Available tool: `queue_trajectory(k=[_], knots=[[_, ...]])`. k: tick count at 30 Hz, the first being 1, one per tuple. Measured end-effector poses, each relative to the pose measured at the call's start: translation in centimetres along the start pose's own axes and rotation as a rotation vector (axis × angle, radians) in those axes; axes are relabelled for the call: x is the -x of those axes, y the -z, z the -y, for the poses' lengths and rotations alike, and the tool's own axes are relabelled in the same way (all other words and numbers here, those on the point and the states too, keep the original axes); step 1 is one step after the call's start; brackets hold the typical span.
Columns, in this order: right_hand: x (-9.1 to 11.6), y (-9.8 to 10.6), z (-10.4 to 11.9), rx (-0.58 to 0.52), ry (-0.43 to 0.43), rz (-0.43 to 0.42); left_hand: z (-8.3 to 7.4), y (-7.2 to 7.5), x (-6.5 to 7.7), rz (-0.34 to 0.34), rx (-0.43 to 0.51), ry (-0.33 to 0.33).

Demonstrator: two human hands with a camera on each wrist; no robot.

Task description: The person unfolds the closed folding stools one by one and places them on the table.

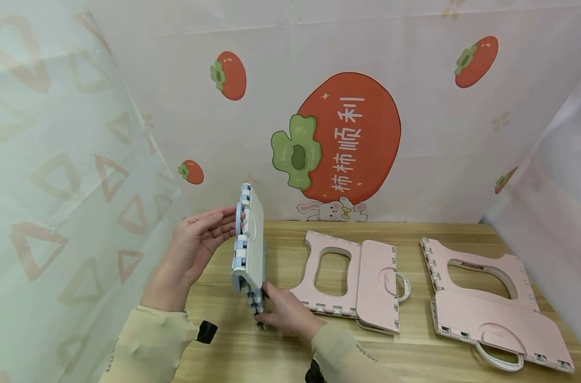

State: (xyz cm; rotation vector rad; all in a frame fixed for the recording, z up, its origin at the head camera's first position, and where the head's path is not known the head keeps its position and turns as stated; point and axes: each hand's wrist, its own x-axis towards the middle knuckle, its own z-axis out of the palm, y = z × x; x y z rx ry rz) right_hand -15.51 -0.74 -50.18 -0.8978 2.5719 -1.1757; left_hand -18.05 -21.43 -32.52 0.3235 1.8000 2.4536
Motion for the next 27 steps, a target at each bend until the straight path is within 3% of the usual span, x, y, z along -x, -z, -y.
queue_trajectory(k=[16, 27], knots=[[-0.06, 0.02, 0.03, -0.022, -0.021, 0.005, -0.06, -0.44, 0.13, -0.009, -0.029, -0.008], [-0.08, -0.01, -0.07, -0.045, -0.017, 0.012, 0.32, -0.39, 0.73, -0.111, -0.123, -0.035]])
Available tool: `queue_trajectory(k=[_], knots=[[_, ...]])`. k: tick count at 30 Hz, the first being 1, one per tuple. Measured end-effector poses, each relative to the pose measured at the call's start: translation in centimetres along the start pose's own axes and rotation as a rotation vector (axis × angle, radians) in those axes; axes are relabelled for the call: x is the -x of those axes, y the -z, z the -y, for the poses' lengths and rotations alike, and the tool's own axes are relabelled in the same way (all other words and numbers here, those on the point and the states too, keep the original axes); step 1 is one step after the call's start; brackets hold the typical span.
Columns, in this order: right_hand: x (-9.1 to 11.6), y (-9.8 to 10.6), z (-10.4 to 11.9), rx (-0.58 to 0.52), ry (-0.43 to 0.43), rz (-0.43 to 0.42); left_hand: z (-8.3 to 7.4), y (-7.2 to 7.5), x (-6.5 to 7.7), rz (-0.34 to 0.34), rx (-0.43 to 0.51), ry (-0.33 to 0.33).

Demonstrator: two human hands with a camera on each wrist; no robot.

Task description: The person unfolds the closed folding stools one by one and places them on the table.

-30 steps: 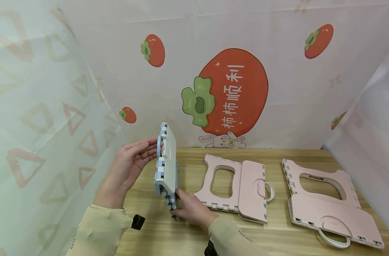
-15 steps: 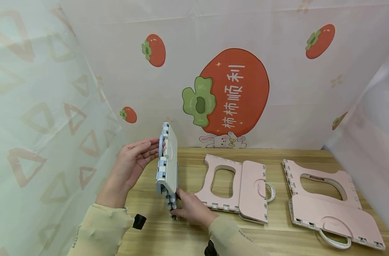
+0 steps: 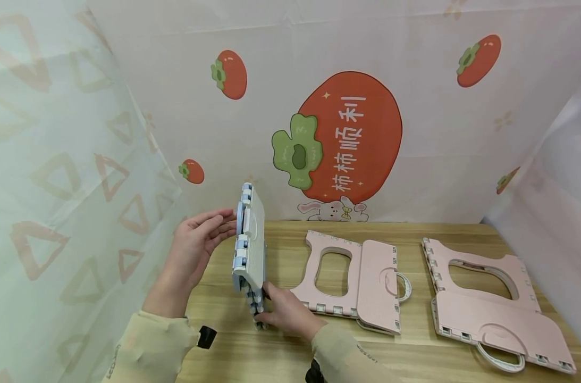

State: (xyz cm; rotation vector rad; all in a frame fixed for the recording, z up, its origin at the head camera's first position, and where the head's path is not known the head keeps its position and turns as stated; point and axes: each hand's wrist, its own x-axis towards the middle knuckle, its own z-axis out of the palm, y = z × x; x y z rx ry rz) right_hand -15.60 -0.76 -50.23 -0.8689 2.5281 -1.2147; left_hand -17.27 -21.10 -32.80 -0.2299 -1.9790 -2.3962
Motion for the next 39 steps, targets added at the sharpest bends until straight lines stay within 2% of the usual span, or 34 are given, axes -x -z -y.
queue_trajectory(k=[9, 15, 19, 34, 39], knots=[[0.0, 0.0, -0.2, 0.005, -0.002, -0.002, 1.7, 1.0, 0.9, -0.066, -0.070, -0.030], [0.1, 0.2, -0.1, 0.003, -0.005, -0.004, 3.5, 2.0, 1.9, -0.097, -0.145, 0.033], [0.1, 0.2, 0.0, 0.007, -0.003, 0.002, 4.6, 2.6, 2.6, -0.112, -0.162, 0.078], [0.0, 0.1, -0.2, 0.026, 0.025, -0.008, 8.8, 3.6, 4.9, -0.052, -0.349, 0.255], [0.0, 0.1, -0.2, 0.034, 0.032, -0.013, 9.3, 3.5, 5.5, 0.016, -0.378, 0.258]])
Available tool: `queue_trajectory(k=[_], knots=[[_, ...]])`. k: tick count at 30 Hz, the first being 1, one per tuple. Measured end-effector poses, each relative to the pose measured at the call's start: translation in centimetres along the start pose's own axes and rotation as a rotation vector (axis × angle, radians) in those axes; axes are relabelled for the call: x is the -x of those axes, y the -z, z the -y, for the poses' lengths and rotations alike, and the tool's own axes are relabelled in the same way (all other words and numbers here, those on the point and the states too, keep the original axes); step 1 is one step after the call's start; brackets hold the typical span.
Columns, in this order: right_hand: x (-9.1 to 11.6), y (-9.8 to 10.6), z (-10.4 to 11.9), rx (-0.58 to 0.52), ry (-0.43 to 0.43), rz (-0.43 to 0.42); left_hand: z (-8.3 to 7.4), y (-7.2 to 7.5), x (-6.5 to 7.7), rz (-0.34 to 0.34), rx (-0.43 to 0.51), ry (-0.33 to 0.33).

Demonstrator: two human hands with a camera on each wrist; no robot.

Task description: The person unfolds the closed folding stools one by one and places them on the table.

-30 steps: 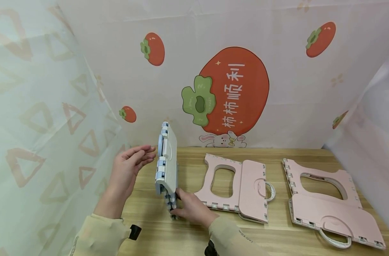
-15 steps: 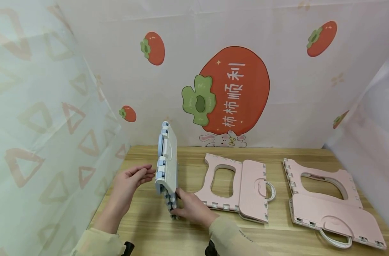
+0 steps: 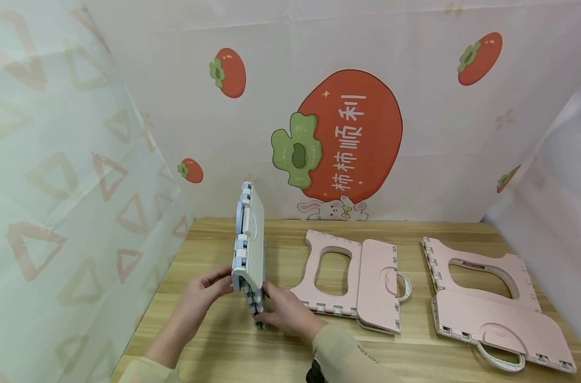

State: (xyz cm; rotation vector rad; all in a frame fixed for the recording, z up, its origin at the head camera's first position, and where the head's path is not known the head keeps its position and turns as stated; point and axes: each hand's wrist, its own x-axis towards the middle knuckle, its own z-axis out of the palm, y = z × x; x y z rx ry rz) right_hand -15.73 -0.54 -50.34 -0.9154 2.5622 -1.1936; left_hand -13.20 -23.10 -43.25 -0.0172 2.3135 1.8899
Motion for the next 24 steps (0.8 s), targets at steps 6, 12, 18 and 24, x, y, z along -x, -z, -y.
queue_trajectory(k=[6, 12, 18, 24], knots=[[0.0, 0.0, 0.0, -0.006, 0.007, -0.002, 0.4, -0.3, 0.4, 0.087, -0.022, -0.043], [0.0, 0.0, 0.0, -0.017, 0.011, -0.005, 1.0, -0.7, 0.6, 0.120, -0.005, -0.061], [0.1, 0.0, 0.0, -0.011, 0.015, -0.006, 1.7, -1.4, 0.6, 0.120, 0.001, -0.055], [0.1, 0.1, 0.1, 0.003, 0.009, -0.001, 2.1, -2.1, 0.5, 0.084, -0.026, -0.072]])
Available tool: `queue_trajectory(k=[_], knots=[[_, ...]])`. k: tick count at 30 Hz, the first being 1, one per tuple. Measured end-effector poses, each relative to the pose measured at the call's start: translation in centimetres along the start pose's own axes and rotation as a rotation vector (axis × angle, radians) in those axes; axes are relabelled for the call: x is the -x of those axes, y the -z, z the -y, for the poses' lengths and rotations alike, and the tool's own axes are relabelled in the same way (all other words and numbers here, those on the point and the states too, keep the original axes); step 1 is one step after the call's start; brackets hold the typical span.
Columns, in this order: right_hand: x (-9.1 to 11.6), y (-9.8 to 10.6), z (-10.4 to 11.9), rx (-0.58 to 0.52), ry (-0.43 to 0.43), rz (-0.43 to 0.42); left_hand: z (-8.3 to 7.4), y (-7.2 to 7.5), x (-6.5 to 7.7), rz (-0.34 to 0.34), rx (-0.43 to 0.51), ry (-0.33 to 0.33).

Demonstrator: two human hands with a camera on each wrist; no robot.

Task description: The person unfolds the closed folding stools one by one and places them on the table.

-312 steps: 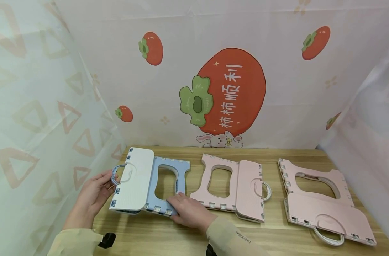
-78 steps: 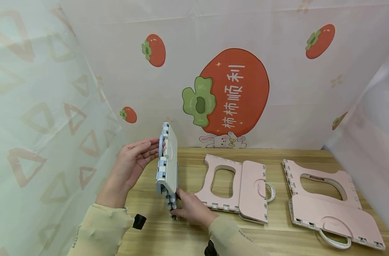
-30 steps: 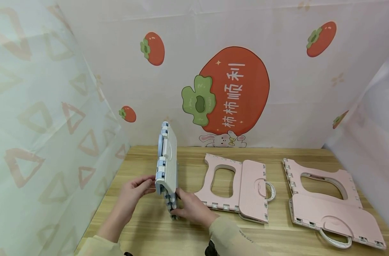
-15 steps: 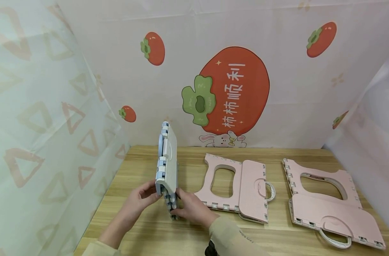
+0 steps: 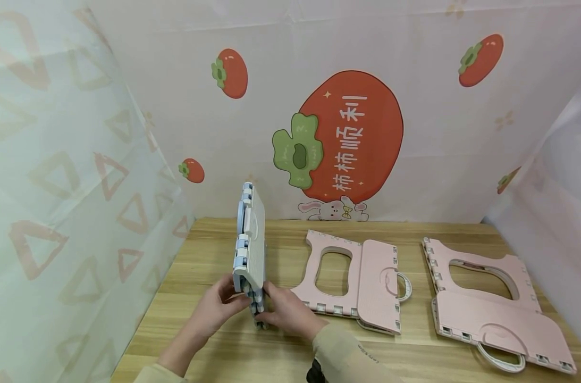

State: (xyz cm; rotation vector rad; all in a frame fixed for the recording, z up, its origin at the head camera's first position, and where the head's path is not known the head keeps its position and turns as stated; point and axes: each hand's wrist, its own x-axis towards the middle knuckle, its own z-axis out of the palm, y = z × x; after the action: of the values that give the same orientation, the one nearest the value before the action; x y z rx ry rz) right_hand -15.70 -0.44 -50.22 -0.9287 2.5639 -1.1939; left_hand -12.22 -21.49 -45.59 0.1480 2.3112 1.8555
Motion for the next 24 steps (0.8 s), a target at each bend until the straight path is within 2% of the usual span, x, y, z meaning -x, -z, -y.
queue_trajectory(k=[8, 14, 19, 24], knots=[[-0.1, 0.4, 0.3, 0.014, -0.041, 0.038, 0.2, -0.4, -0.1, -0.031, -0.063, 0.002], [-0.1, 0.9, 0.5, 0.002, -0.034, 0.049, 0.3, -0.5, -0.1, -0.030, -0.112, -0.012], [0.1, 1.1, 0.5, -0.021, 0.001, 0.031, 0.1, -0.6, 0.0, -0.018, -0.114, -0.034], [0.4, 1.3, 0.6, -0.033, 0.047, -0.025, 0.2, -0.6, 0.0, -0.018, -0.132, -0.044]])
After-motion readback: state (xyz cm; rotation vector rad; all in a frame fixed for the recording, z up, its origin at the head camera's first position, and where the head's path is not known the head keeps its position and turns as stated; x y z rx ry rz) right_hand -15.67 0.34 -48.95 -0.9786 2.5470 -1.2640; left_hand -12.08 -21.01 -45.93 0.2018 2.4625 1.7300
